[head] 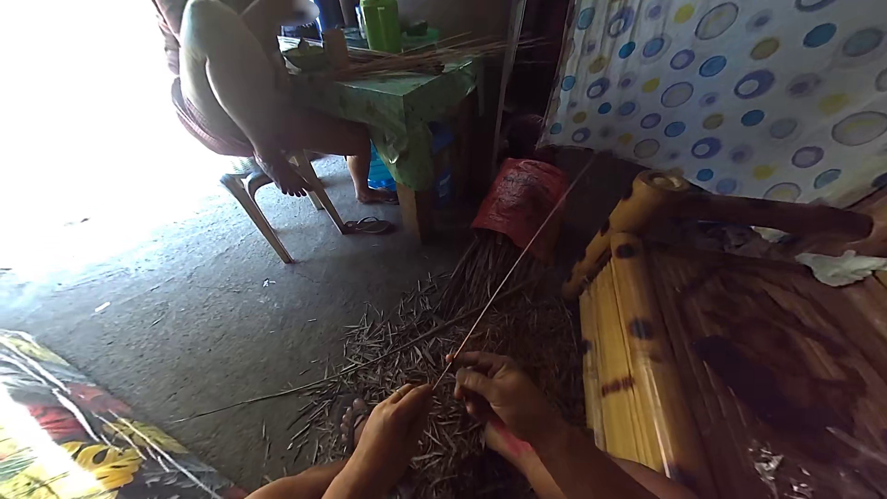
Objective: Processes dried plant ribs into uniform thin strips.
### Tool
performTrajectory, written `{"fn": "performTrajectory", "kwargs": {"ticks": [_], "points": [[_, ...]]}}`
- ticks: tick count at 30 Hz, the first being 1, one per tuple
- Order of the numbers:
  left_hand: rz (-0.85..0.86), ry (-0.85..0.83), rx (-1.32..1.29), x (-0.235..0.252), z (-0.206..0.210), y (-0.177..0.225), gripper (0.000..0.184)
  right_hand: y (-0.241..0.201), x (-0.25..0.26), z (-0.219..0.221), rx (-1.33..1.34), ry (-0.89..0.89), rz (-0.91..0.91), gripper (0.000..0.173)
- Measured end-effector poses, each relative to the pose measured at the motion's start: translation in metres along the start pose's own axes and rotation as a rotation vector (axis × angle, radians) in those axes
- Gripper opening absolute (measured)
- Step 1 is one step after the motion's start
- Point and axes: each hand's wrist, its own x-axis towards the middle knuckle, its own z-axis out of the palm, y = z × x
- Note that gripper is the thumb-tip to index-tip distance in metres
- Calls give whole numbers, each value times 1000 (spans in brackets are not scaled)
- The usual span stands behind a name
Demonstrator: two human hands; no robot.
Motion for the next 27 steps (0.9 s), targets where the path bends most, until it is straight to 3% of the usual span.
{"fn": "performTrajectory", "kwargs": {"ticks": [6, 9, 12, 17, 21, 25, 27], "points": [[-26, -54, 49, 0, -5, 2, 29, -34, 18, -44, 133, 259, -159, 34], [-32, -61, 14, 3, -1, 2, 35, -26, 10, -35, 62, 155, -125, 36], [-48, -60, -21, 3, -1, 1, 34, 2, -1, -2, 26, 14, 26, 34], [-80, -79, -7, -1, -4, 3, 31, -4, 11, -16, 83, 122, -37, 35], [-155, -55, -244, 3, -2, 4, 27, -3, 11, -18, 120, 220, -8, 39], [-190, 2, -695, 6, -4, 4, 25, 7, 1, 2, 13, -34, 78, 39], [-166, 61, -773, 8, -5, -1, 24, 12, 0, 9, -16, -50, 99, 37]]}}
